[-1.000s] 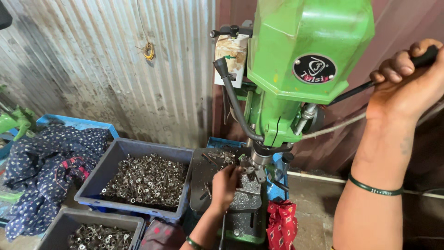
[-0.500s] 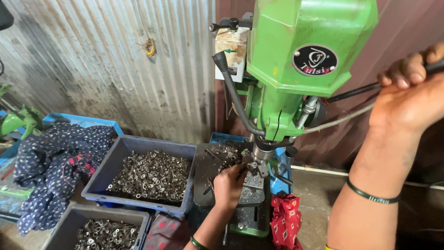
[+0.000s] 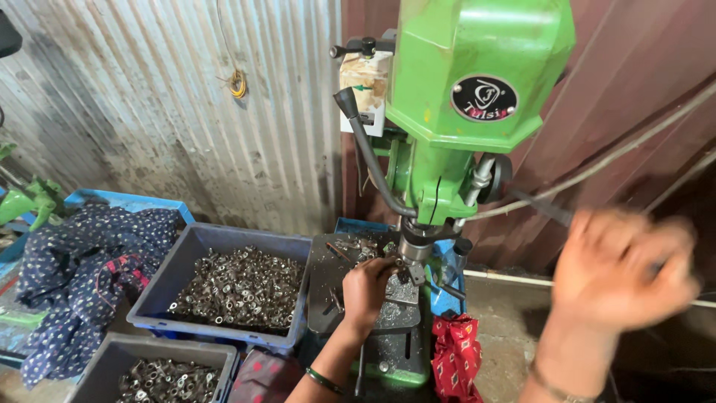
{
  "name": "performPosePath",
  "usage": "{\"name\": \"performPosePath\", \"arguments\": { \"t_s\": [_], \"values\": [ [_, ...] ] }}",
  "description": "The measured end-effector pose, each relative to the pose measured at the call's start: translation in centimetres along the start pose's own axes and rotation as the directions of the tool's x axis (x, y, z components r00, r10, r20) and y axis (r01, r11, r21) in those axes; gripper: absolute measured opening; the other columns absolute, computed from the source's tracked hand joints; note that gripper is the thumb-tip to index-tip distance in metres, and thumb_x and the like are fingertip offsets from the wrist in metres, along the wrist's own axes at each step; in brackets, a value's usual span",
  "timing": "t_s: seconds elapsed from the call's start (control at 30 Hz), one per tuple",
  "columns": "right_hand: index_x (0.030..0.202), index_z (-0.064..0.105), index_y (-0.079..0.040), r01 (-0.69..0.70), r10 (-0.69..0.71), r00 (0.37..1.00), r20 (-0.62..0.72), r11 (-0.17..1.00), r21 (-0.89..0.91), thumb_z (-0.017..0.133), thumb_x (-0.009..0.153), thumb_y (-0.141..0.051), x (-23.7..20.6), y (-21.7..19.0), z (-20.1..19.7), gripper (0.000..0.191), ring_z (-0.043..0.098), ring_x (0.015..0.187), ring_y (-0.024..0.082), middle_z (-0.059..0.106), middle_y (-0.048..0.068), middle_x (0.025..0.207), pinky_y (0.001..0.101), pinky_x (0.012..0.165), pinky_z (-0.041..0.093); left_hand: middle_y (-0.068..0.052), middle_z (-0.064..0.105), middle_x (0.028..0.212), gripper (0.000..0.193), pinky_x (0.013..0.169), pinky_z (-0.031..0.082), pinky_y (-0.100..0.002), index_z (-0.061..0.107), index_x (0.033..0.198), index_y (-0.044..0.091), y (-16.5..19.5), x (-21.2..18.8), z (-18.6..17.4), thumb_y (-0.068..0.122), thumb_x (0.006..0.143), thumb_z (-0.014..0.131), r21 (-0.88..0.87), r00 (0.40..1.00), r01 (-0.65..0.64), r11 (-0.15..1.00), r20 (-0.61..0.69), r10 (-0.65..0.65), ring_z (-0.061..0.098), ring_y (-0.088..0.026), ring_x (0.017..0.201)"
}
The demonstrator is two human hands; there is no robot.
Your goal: The person repeatedly picks small metal parts from a bin, places them under a drill press, and operates the lever to drill or deburr each piece. After each operation, the person removes the part and places it into a separate bin. The process is repeated for multiple parts throughout the clip.
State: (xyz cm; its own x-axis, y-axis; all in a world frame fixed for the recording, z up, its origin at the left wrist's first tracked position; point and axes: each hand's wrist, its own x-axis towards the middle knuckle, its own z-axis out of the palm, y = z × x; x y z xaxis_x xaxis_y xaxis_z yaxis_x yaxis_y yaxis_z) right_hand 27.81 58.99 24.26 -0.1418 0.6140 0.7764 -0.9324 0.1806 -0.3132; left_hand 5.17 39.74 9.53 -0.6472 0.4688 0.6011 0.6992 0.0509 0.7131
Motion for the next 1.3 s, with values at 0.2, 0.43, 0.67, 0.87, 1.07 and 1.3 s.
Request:
{"name": "performPosePath", "arguments": {
  "t_s": [0.2,0.43,0.67,0.87,1.07,1.3],
  "values": [
    [0.083,0.042,-0.010,0.037,-0.036,0.998,0.046,0.999,-0.029,0.044,0.109,-0.041,-3.1,0.3,-2.4,0.041,0.037,0.065,0.021,0.043,0.006,0.064,0.0375,0.081,0.043,-0.010,0.077,0.094,0.017,0.073,0.057,-0.041,0.079,0.099,0.012,0.1,0.1,0.0,0.019,0.084,0.077,0.031,1.000,0.028,0.999,0.004,-0.028,0.073,-0.032,0.084],
    [0.084,0.036,-0.010,0.115,-0.114,0.993,0.026,0.992,-0.046,0.043,0.110,-0.046,-3.3,0.5,-2.1,0.046,0.036,0.062,0.019,0.039,0.005,0.065,0.0334,0.072,0.043,-0.009,0.075,0.088,0.019,0.071,0.054,-0.043,0.079,0.101,0.013,0.5,-0.3,-0.4,0.021,0.084,0.077,0.076,1.000,-0.004,0.997,0.021,0.002,0.070,-0.032,0.082],
    [0.080,0.026,-0.016,-0.043,0.087,0.986,-0.142,0.957,0.285,0.039,0.119,-0.033,8.9,2.6,1.4,0.044,0.021,0.058,0.014,0.022,-0.002,0.065,0.0302,0.060,0.021,-0.010,0.075,0.086,0.014,0.070,0.053,-0.044,0.079,0.093,0.013,0.5,-0.2,-0.9,0.023,0.083,0.080,0.113,0.993,0.063,0.992,0.097,-0.074,0.070,-0.032,0.079],
    [0.100,0.046,-0.015,-0.184,0.190,0.981,0.045,0.978,-0.100,0.038,0.119,-0.036,14.5,3.4,1.2,0.029,0.023,0.061,0.007,0.028,-0.006,0.071,0.0217,0.064,0.022,-0.009,0.076,0.106,0.026,0.092,0.058,-0.041,0.075,0.107,0.012,-5.3,0.9,-6.3,0.011,0.082,0.068,0.204,0.881,0.052,0.978,-0.471,0.052,0.073,-0.029,0.099],
    [0.104,0.046,-0.015,-0.197,0.196,0.979,0.049,0.980,0.005,0.041,0.120,-0.030,14.6,4.8,-1.1,0.023,0.025,0.062,0.006,0.028,-0.008,0.071,0.0198,0.062,0.022,-0.014,0.057,0.131,0.055,0.104,0.034,-0.059,0.071,0.118,0.012,-8.3,-1.5,-5.2,0.028,0.067,0.082,0.534,0.957,0.283,0.796,-0.215,-0.196,0.048,-0.039,0.125],
    [0.104,0.046,-0.014,-0.188,0.190,0.980,0.056,0.981,-0.045,0.040,0.123,-0.032,14.4,4.4,-2.1,0.027,0.025,0.063,0.007,0.028,-0.008,0.070,0.0206,0.064,0.023,-0.010,0.062,0.119,0.038,0.102,0.043,-0.050,0.071,0.111,0.016,-6.3,-1.0,-2.6,0.031,0.077,0.080,0.605,0.916,0.241,0.759,0.117,-0.384,0.056,-0.033,0.118]
  ]
}}
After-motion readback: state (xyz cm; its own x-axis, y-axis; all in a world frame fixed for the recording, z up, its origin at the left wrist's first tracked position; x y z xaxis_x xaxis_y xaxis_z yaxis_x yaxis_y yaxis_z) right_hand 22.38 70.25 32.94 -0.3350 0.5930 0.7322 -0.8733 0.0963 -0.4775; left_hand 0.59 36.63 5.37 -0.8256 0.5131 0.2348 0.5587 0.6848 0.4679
